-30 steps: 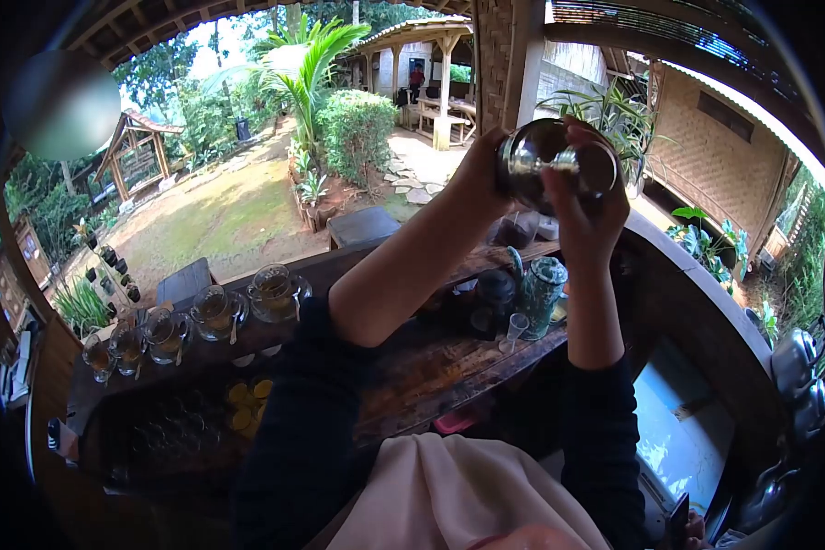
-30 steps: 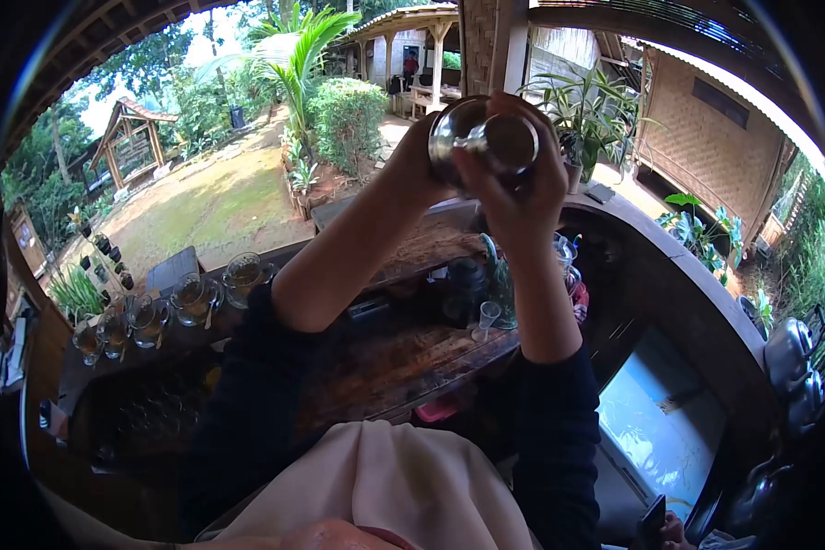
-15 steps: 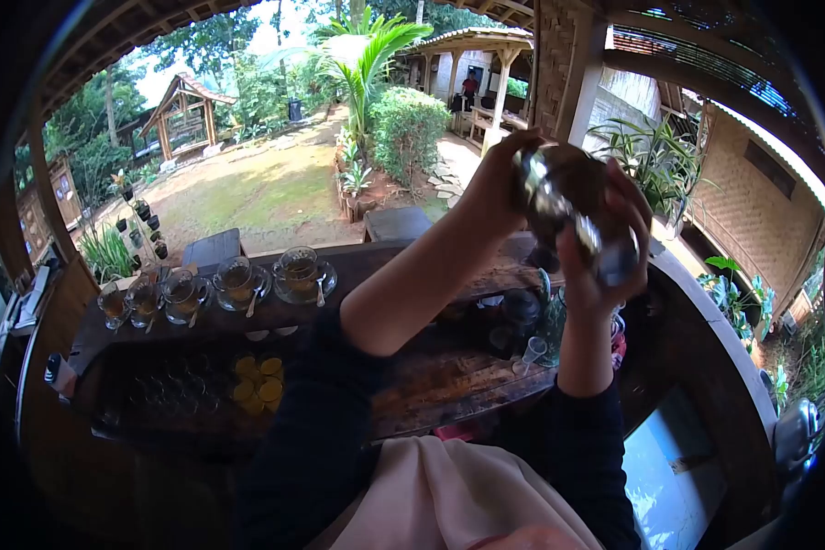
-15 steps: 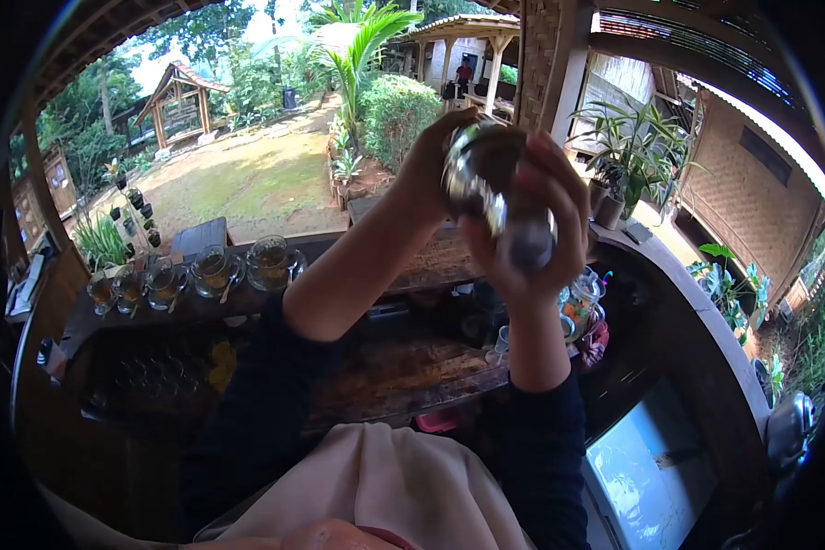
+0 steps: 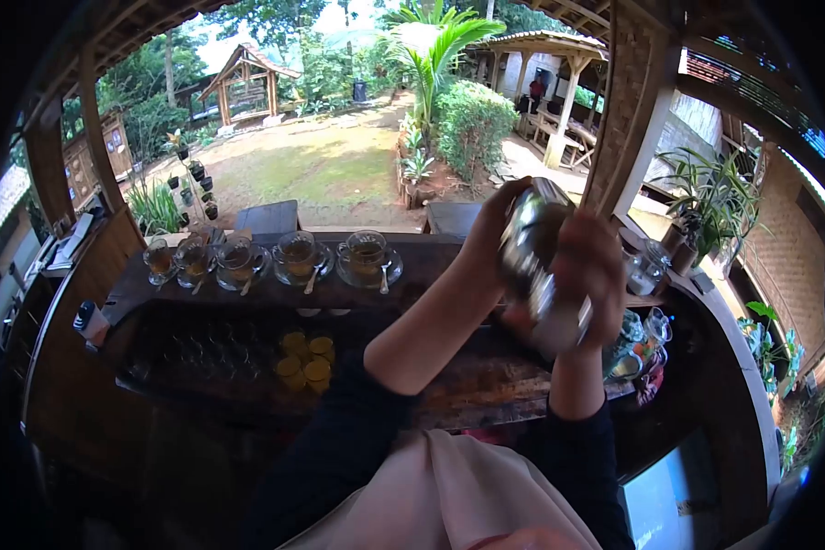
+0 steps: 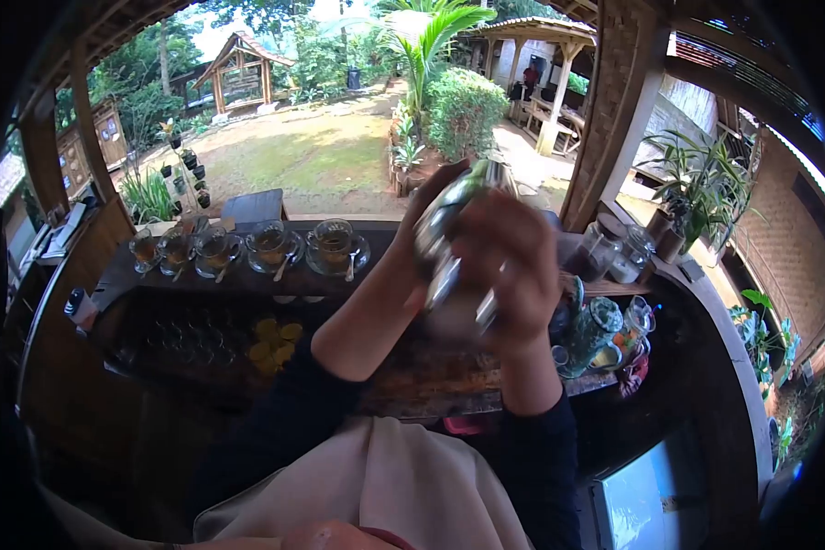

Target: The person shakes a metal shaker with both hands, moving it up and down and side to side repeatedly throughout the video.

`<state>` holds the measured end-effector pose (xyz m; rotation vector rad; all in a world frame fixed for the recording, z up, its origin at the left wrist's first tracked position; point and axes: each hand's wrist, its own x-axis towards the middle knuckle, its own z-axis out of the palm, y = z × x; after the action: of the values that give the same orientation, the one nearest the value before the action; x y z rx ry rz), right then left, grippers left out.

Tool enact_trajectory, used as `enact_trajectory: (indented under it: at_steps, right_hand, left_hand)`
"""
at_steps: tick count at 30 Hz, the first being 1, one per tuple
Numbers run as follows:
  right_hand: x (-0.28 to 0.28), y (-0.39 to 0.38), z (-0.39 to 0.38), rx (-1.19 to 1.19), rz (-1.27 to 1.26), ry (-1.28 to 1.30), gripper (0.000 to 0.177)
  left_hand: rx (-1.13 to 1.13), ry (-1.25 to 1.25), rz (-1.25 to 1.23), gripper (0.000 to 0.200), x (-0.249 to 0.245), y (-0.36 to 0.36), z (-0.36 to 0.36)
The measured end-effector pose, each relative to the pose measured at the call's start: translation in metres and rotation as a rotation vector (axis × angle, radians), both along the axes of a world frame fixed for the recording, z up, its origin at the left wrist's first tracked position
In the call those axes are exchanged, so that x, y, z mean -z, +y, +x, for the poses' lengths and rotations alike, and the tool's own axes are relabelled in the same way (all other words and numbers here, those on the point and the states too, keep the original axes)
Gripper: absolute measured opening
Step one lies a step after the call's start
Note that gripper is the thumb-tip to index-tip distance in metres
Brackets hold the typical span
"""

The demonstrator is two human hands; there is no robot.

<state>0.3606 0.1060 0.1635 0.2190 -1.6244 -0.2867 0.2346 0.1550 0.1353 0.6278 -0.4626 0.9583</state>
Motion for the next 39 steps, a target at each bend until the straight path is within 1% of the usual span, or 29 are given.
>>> enact_trajectory:
  at_steps: [1,2,5,7,8,9,10,11,12,14,15,16,18,19,20,21,22,23,24,26,28,29,31,32,33,34,37,38,39]
  right_hand:
    - [0.005,-0.037,0.004,0.124,0.021,-0.151,0.030]
    - [0.023,-0.046,-0.002,0.134,0.290,-0.134,0.027]
    - [0.044,-0.030,-0.024,-0.020,0.373,-0.067,0.037]
    - [0.056,-0.029,-0.037,-0.171,0.442,-0.001,0.056]
    - [0.060,-0.030,-0.038,-0.078,-0.043,-0.066,0.034]
    - [0.045,-0.006,-0.059,-0.179,-0.061,-0.091,0.041]
    - [0.051,0.010,-0.087,-0.286,-0.294,0.045,0.046]
    - [0.049,0.009,-0.093,-0.243,-0.654,0.025,0.051]
    - [0.044,0.001,-0.096,-0.260,-0.647,0.022,0.051]
    - [0.035,-0.033,-0.091,-0.266,-0.302,-0.076,0.045]
    - [0.033,-0.055,-0.082,-0.215,-0.102,-0.156,0.038]
    - [0.035,-0.071,-0.075,-0.164,0.096,-0.238,0.032]
    - [0.055,-0.078,-0.090,-0.288,0.509,-0.108,0.022]
    - [0.062,-0.072,-0.099,-0.296,0.505,-0.105,0.022]
    - [0.068,-0.065,-0.109,-0.380,0.363,-0.080,0.020]
    - [0.069,-0.061,-0.118,-0.462,0.219,-0.055,0.018]
    - [0.062,-0.050,-0.114,-0.341,-0.001,-0.305,0.021]
    - [0.065,-0.029,-0.143,-0.350,-0.071,-0.256,0.025]
    - [0.065,-0.031,-0.167,-0.439,-0.441,-0.178,0.033]
    - [0.062,-0.036,-0.174,-0.439,-0.774,-0.176,0.038]
    - [0.054,-0.060,-0.157,-0.429,-0.308,-0.261,0.033]
    - [0.052,-0.080,-0.145,-0.436,-0.091,-0.253,0.029]
    - [0.065,-0.095,-0.155,-0.457,0.116,-0.248,0.026]
    - [0.086,-0.090,-0.176,-0.549,0.404,-0.005,0.022]
    - [0.097,-0.089,-0.189,-0.628,0.686,0.251,0.020]
    - [0.090,-0.091,-0.189,-0.694,0.435,0.180,0.019]
    - [0.076,-0.050,-0.208,-0.644,-0.088,-0.348,0.026]
    - [0.079,-0.054,-0.216,-0.661,-0.096,-0.348,0.026]
    - [0.080,-0.060,-0.224,-0.688,-0.476,-0.343,0.032]
  left_hand:
    - [-0.112,0.088,-0.048,0.048,-0.001,-0.016,-0.004]
    - [0.014,0.015,-0.054,0.053,-0.008,-0.054,-0.007]
    - [-0.625,-0.198,0.385,0.054,0.007,-0.082,0.001]
    - [-0.589,-0.035,0.155,0.052,0.034,-0.046,-0.041]
    - [-0.538,0.111,-0.074,0.050,0.043,-0.034,-0.063]
    - [-0.400,0.162,-0.104,0.042,0.043,-0.038,-0.077]
    - [-0.413,-0.012,-0.216,0.037,0.048,-0.043,-0.078]
    - [-0.551,-0.014,-0.347,0.036,0.049,-0.049,-0.077]
    - [-0.689,-0.017,-0.467,0.036,0.047,-0.054,-0.078]
    - [-0.194,-0.121,-0.169,0.040,0.052,-0.074,-0.092]
    - [-0.167,0.025,-0.166,0.046,0.051,-0.080,-0.097]
    - [-0.060,-0.078,-0.160,0.057,0.045,-0.092,-0.097]
    - [-0.473,-0.203,0.253,0.069,0.051,-0.110,-0.086]
    - [-0.483,-0.182,0.463,0.081,0.049,-0.104,-0.099]
    - [-0.542,-0.082,0.147,0.051,0.056,-0.119,-0.109]
    - [-0.386,-0.087,-0.019,0.048,0.057,-0.120,-0.125]
    - [-0.229,-0.097,-0.184,0.047,0.059,-0.114,-0.142]
    - [-0.540,0.135,-0.293,0.045,0.070,-0.105,-0.154]
    - [-0.719,-0.044,-0.331,0.042,0.107,-0.086,-0.167]
    - [-0.910,-0.085,-0.433,0.040,0.101,-0.098,-0.157]
    - [0.004,-0.332,-0.170,0.041,0.088,-0.123,-0.161]
    - [-0.294,-0.082,-0.420,0.045,0.062,-0.149,-0.160]
    - [-0.689,-0.121,-0.077,0.054,0.042,-0.172,-0.137]
    - [-0.953,-0.211,0.135,0.056,0.038,-0.184,-0.124]
    - [-0.988,-0.178,0.214,0.057,0.038,-0.180,-0.133]
    - [-1.004,-0.176,0.208,0.057,0.040,-0.176,-0.149]
    - [-0.380,-0.091,-0.196,0.043,0.085,-0.162,-0.212]
    - [-1.179,0.038,-0.492,0.041,0.149,-0.136,-0.240]
    - [-1.290,0.039,-0.508,0.041,0.147,-0.143,-0.231]
